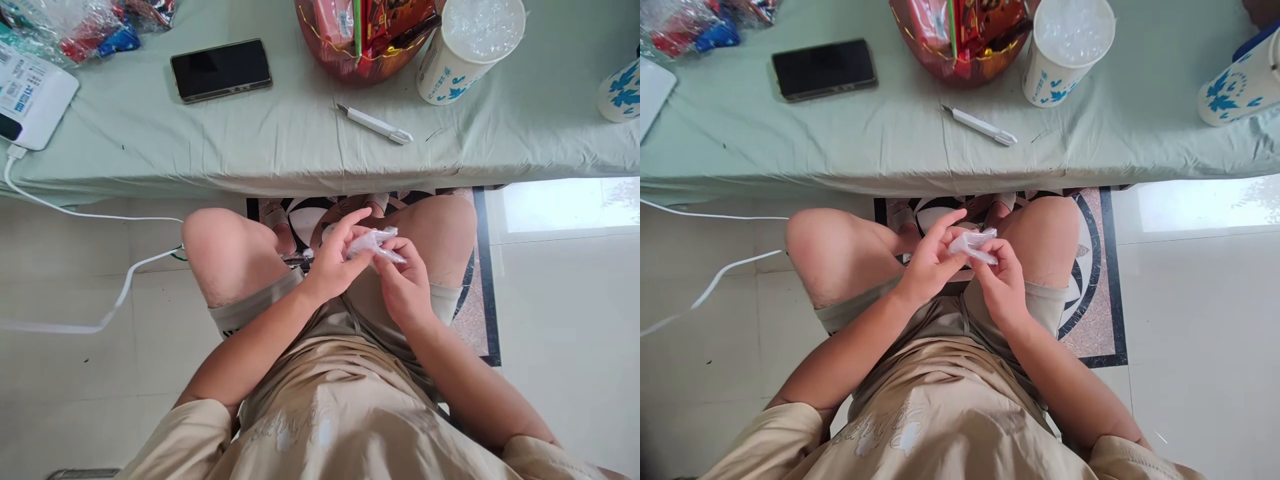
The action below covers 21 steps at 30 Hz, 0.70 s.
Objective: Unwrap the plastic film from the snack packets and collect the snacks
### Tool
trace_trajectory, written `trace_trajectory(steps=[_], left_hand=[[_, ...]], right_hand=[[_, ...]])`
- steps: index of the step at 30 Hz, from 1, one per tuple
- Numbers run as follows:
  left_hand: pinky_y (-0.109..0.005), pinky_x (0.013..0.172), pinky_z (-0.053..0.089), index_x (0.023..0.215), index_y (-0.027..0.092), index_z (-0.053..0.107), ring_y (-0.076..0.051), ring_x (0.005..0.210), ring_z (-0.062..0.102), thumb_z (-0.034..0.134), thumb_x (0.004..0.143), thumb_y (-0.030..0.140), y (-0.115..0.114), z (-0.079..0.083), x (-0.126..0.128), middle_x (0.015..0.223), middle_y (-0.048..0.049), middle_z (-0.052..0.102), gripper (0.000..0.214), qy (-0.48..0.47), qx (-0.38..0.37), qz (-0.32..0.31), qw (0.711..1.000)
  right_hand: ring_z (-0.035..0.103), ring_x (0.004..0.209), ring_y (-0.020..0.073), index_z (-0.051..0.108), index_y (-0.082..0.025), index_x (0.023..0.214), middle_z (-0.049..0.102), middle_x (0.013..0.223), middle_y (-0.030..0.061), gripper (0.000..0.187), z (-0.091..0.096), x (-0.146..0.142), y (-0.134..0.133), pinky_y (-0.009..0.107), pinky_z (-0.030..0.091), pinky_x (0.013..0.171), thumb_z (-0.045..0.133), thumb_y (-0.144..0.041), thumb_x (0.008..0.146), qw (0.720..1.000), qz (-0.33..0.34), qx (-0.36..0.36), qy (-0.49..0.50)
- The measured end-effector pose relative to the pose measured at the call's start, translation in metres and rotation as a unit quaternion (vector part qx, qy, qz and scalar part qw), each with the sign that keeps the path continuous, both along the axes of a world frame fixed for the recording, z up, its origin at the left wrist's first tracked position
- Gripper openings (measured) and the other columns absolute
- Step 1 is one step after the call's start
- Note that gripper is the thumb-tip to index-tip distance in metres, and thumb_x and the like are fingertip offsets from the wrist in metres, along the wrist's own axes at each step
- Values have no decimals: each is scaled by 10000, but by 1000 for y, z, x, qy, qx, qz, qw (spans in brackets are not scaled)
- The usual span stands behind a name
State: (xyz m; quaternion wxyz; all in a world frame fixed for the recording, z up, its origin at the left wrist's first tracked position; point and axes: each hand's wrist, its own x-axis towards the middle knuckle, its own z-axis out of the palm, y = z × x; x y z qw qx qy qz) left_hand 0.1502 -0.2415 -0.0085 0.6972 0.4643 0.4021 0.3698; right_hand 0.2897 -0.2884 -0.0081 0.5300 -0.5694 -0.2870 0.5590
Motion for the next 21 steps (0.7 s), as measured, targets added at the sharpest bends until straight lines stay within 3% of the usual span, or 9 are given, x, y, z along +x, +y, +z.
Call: trace_trajectory(steps=[3, 6, 8, 11, 14, 17, 19, 21], left_hand=[[-257, 771, 554, 1538, 254, 444, -136, 850, 660, 694, 922, 301, 20, 6, 1, 1109, -52, 750, 666, 3, -13, -25, 1000], [-227, 732, 526, 1523, 259, 486, -123, 835, 654, 649, 915, 199, 51, 15, 6, 1055, -32, 762, 632, 38, 53, -81, 995], [-223, 755, 528, 1501, 270, 523, -116, 851, 667, 622, 892, 128, 75, 22, 13, 1085, -28, 765, 633, 70, 115, -107, 985], [-248, 781, 557, 1444, 278, 571, -125, 871, 690, 626, 866, 121, 113, 28, 24, 1191, -47, 733, 602, 74, 184, -128, 972], [-294, 827, 580, 1314, 246, 633, -162, 933, 687, 653, 867, 193, 148, 23, 26, 1180, -68, 699, 451, 64, 234, -89, 966], [-290, 788, 555, 1170, 215, 660, -152, 863, 651, 654, 875, 235, 177, 14, 20, 1000, -37, 683, 295, 67, 233, -4, 970], [-273, 711, 516, 1090, 208, 655, -140, 788, 614, 656, 883, 265, 190, 12, 13, 877, -11, 643, 215, 57, 204, 34, 977], [-268, 666, 488, 1023, 209, 640, -131, 725, 577, 662, 879, 284, 200, 13, 8, 795, 9, 595, 164, 32, 180, 42, 982]], right_hand=[[588, 961, 143, 515, -289, 1057, 598, 1137, 26, 493, 6, 11, 13, 228, 521, 756, 879, -443, 761, 997, -41, 24, -52], [644, 1017, 170, 469, -335, 1222, 612, 1301, 56, 581, 14, 22, 28, 277, 574, 771, 854, -447, 801, 998, 18, 32, -45], [660, 898, 162, 487, -330, 1249, 666, 1192, 44, 548, 18, 28, 41, 294, 580, 739, 832, -424, 835, 997, 40, 40, -45], [632, 767, 141, 607, -277, 1103, 679, 972, 14, 292, 21, 38, 68, 267, 533, 653, 777, -330, 871, 989, -21, 62, -131], [551, 637, 100, 701, -232, 982, 632, 778, -17, 139, 30, 62, 109, 244, 436, 568, 684, -182, 853, 966, -125, 68, -217], [413, 547, 57, 778, -188, 1037, 521, 643, -50, 313, 51, 96, 167, 257, 289, 529, 573, -78, 827, 935, -165, 104, -295], [503, 667, 56, 792, -187, 1037, 644, 819, -25, 330, 69, 116, 210, 311, 333, 614, 556, -46, 852, 890, -161, 195, -380], [591, 851, 61, 745, -241, 1200, 710, 1183, -28, 426, 85, 126, 250, 355, 334, 676, 596, -25, 865, 863, -120, 201, -448]])
